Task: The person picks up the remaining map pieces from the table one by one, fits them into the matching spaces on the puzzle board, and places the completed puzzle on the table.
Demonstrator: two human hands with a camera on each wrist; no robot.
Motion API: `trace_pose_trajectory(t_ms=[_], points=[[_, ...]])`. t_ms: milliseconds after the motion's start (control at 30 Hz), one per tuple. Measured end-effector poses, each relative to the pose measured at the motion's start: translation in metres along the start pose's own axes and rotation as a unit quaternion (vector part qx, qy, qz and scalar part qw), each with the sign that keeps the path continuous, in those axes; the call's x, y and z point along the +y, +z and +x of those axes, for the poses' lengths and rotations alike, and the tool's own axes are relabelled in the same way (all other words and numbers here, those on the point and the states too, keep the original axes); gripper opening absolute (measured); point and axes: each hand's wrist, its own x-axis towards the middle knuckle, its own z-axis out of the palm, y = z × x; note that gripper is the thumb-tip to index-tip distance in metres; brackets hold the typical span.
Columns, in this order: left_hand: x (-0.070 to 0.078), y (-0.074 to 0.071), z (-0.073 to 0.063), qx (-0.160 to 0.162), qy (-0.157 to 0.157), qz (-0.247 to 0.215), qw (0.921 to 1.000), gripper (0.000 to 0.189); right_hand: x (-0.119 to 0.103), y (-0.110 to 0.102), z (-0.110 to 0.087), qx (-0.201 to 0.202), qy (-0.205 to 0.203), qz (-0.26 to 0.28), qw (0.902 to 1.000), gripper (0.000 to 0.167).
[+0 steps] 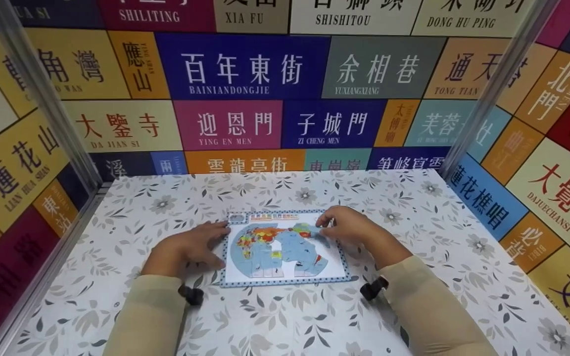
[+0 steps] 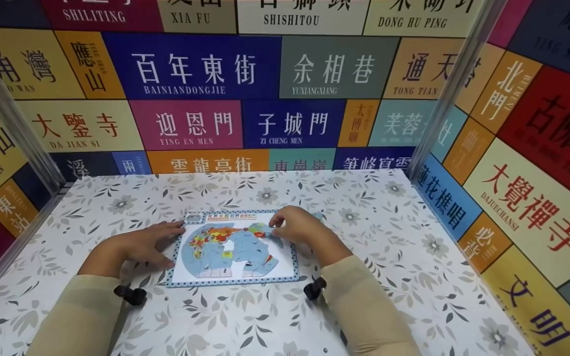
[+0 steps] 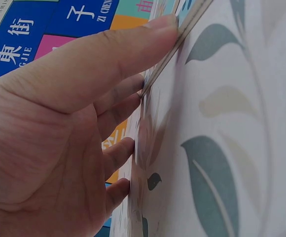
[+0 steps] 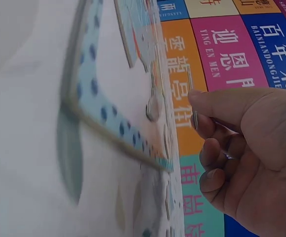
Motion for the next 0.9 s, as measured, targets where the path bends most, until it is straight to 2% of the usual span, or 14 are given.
trace_pose_trajectory(t_ms=[200,333,500,667,900], points=[[0.001,0.0,-0.001,0.0,-0.014,-0.004,0.9999,0.101,-0.017,0.005,0.016,-0.019,0.007,-0.002,0.9998,0.015],[0.001,-0.001,-0.001,-0.002,-0.008,-0.003,1.0,0.1,-0.025,0.006,0.026,-0.03,0.009,0.004,0.9995,0.015],[0.0,-0.001,-0.001,-0.004,-0.005,-0.007,1.0,0.1,-0.031,0.009,0.039,-0.035,-0.019,0.002,0.9992,0.017],[0.001,0.001,0.0,-0.003,-0.014,-0.007,0.9999,0.101,-0.035,0.014,0.051,-0.034,-0.024,0.008,0.9991,0.015],[0.001,0.0,-0.001,-0.004,0.006,-0.002,1.0,0.1,-0.039,0.022,0.06,-0.037,-0.058,-0.009,0.9976,0.018]])
